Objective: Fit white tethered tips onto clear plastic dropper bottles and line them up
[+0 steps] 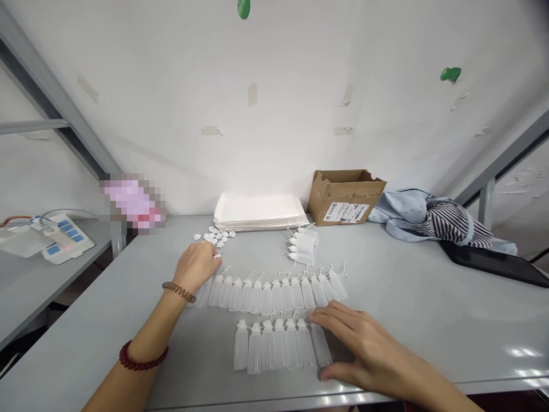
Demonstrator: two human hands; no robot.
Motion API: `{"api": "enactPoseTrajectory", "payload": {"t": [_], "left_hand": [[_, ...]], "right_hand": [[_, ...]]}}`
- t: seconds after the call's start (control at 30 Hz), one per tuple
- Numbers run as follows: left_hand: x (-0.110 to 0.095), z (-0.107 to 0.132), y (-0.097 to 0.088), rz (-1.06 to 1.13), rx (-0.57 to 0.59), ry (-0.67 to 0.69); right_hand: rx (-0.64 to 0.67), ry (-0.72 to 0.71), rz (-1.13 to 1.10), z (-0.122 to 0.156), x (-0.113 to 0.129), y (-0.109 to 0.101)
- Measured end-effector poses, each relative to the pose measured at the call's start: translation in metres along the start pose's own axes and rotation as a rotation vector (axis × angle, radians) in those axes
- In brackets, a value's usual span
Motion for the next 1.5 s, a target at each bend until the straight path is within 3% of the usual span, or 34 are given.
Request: {"api": "enactPoseTrajectory", "payload": {"t": [0.23,0.47,0.67,0.87,0.97,1.13,1.37,1.5], "left_hand": [[-0.011,0.003,-0.007,0.200,-0.069,0.045],[-0.032,0.017,-0.014,0.500,-0.098,0.093],[-0.050,0.032,-0.013,0.987,0.072,0.128],[-0.065,0.043,-0.006,1.360,0.210,0.190],[-0.071,0.049,-0.005,1.385,0.265,0.218],[-0.077,0.055,-0.005,1.395,0.320,0.261],[-0.076,0.055,-0.006,1.283,0.313,0.270],[-0.074,0.052,-0.009,1.228,0.287,0.243]], "right_hand": [[-0.139,-0.079,0.006,-0.014,0.010,-0.029],[-0.221,-0.159,-0.081,-0.057,0.010,-0.051],[-0.323,-0.216,-0.128,-0.087,-0.009,-0.036],[-0.386,-0.223,-0.109,-0.081,-0.012,-0.011],[-0.452,-0.237,-0.086,-0.076,-0.009,-0.003],[-0.456,-0.267,-0.066,-0.073,-0.006,0.002],[-0.350,-0.280,-0.029,-0.070,-0.007,0.002],[-0.355,-0.309,0.048,-0.067,-0.007,0.001]]}}
Point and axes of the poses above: each hand's wrist, its own z-axis away from the middle knuckle, its own y-axis out of the palm, x = y × z, the point moved 2 cm from there along -z, towards the middle knuckle, and after that the axes turned 1 degree about x, right-handed, at the moved point
